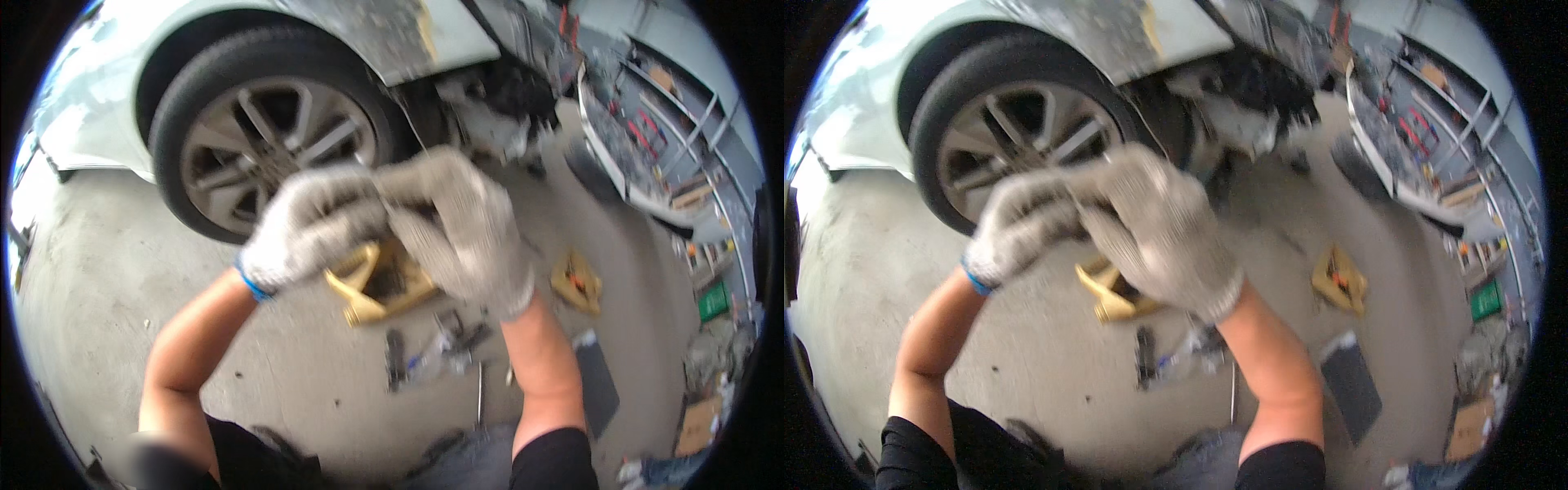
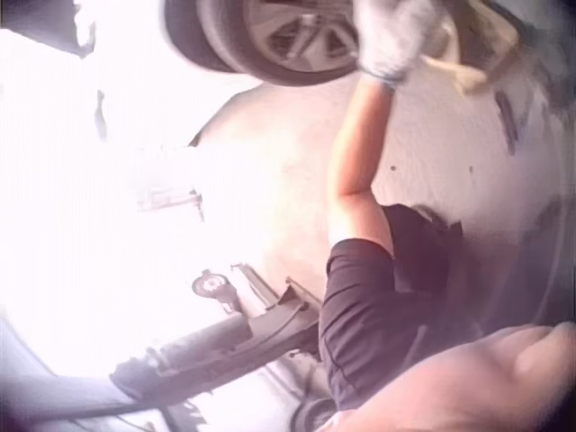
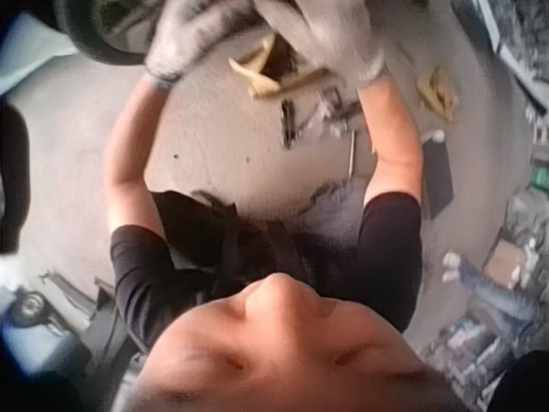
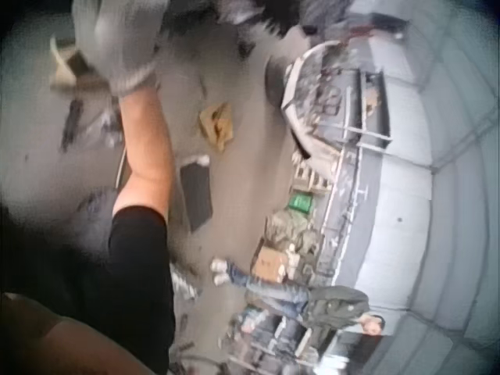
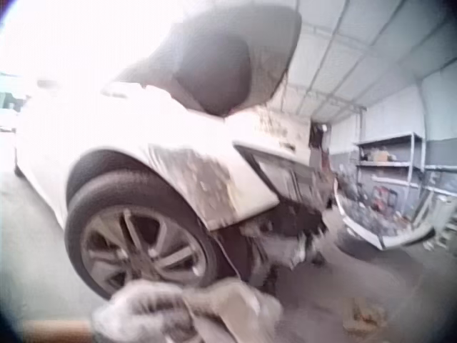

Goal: The person works on the front left side of a white car in a garage. They use pliers and a hammer to adjust the wheel arch liner and fender area, then close the hood and tap the front bumper near the headlight to align it.

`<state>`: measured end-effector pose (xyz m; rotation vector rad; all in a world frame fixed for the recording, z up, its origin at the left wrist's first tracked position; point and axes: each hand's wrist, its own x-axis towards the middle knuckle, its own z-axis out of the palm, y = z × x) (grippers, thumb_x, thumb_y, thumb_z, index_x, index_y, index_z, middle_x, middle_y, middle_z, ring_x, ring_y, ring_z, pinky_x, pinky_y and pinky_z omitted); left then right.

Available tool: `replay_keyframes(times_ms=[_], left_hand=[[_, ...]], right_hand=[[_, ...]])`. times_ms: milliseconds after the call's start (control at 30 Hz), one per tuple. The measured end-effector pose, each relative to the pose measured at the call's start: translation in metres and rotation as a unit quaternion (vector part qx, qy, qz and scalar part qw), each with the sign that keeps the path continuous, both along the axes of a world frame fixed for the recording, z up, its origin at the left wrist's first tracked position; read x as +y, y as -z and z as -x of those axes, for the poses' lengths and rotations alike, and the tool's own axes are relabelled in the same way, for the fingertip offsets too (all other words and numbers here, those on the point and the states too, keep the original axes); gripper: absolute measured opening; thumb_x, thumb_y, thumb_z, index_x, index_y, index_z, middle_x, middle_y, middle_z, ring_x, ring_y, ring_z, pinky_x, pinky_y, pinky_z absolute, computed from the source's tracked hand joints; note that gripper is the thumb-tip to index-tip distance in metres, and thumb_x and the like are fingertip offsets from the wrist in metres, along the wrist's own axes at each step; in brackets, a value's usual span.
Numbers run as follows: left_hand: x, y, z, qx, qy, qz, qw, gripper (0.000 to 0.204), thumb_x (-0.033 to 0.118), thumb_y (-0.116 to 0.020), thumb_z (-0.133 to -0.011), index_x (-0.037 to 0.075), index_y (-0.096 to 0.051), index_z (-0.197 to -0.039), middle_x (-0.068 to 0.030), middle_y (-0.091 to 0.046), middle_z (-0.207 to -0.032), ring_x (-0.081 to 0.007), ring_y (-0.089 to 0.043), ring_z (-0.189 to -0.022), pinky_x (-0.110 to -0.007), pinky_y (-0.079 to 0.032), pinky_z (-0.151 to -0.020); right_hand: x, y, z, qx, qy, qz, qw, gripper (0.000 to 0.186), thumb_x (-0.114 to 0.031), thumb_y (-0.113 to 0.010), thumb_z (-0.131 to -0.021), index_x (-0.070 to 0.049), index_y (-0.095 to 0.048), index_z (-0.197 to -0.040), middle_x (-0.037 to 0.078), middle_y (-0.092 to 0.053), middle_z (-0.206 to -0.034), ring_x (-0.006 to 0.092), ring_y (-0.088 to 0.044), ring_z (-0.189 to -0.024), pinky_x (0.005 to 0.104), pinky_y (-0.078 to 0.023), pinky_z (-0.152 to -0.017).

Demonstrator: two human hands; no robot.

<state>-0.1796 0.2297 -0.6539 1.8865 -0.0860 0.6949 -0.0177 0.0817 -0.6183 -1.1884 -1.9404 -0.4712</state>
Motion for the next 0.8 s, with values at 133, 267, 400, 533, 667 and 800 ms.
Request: replay_keyframes(times_ms=[133,267,400,533,667,800], left_hand=[[-0.002,-0.002,0.010,-0.012,-0.108,-0.048,0.993,0.043,0.035,-0.060,-0.100,0.002,-0.063,-0.127,-0.0088,-0.070,-0.100,-0.0140,-0.067,-0.083,-0.028,-0.057,-0.071],[-0.006,0.012,-0.004,0.007,-0.109,-0.060,0.992,0.056,0.047,-0.060,-0.099,0.003,-0.060,-0.135,-0.0080,-0.071,-0.103,-0.0103,-0.066,-0.085,-0.023,-0.053,-0.069],[-0.008,0.018,-0.011,0.006,-0.087,0.002,0.996,0.051,0.039,-0.062,-0.100,0.001,-0.060,-0.133,-0.0127,-0.069,-0.116,-0.0205,-0.068,-0.107,-0.034,-0.057,-0.092],[0.004,0.035,-0.027,-0.022,-0.083,0.145,0.986,0.053,0.039,-0.062,-0.100,0.001,-0.057,-0.136,-0.0122,-0.068,-0.118,-0.0199,-0.067,-0.107,-0.034,-0.057,-0.092],[0.016,0.053,-0.033,-0.016,-0.054,0.067,0.996,0.058,0.044,-0.062,-0.099,0.001,-0.056,-0.136,-0.0091,-0.066,-0.114,-0.0143,-0.064,-0.101,-0.030,-0.056,-0.085],[0.030,0.052,-0.037,0.003,-0.054,0.136,0.989,0.046,0.042,-0.062,-0.100,0.001,-0.062,-0.121,-0.0051,-0.063,-0.090,-0.0127,-0.061,-0.076,-0.028,-0.053,-0.071]], right_hand=[[0.013,0.000,0.000,0.006,0.031,-0.039,0.999,0.016,-0.022,-0.069,-0.090,-0.009,-0.066,-0.098,0.010,-0.068,-0.088,0.0210,-0.068,-0.074,0.0332,-0.058,-0.065],[0.015,0.023,-0.008,-0.017,0.119,-0.131,0.984,0.015,-0.023,-0.074,-0.085,-0.010,-0.068,-0.090,0.008,-0.067,-0.077,0.0217,-0.068,-0.068,0.0345,-0.056,-0.060],[0.023,0.045,0.000,-0.013,0.176,-0.146,0.973,0.022,-0.023,-0.075,-0.081,-0.007,-0.067,-0.093,0.012,-0.067,-0.078,0.0244,-0.068,-0.068,0.0373,-0.056,-0.060],[0.029,0.055,0.000,0.066,0.110,-0.080,0.989,0.021,-0.017,-0.070,-0.082,-0.004,-0.065,-0.097,0.016,-0.067,-0.083,0.0273,-0.069,-0.071,0.0384,-0.057,-0.061],[0.034,0.067,-0.008,0.241,-0.021,-0.004,0.970,0.022,-0.021,-0.065,-0.088,-0.003,-0.064,-0.101,0.014,-0.068,-0.086,0.0231,-0.069,-0.074,0.0363,-0.058,-0.062],[0.031,0.111,-0.042,0.406,0.035,0.128,0.904,0.017,-0.020,-0.061,-0.099,-0.005,-0.062,-0.105,0.004,-0.064,-0.085,0.0076,-0.061,-0.070,0.0264,-0.051,-0.057]])
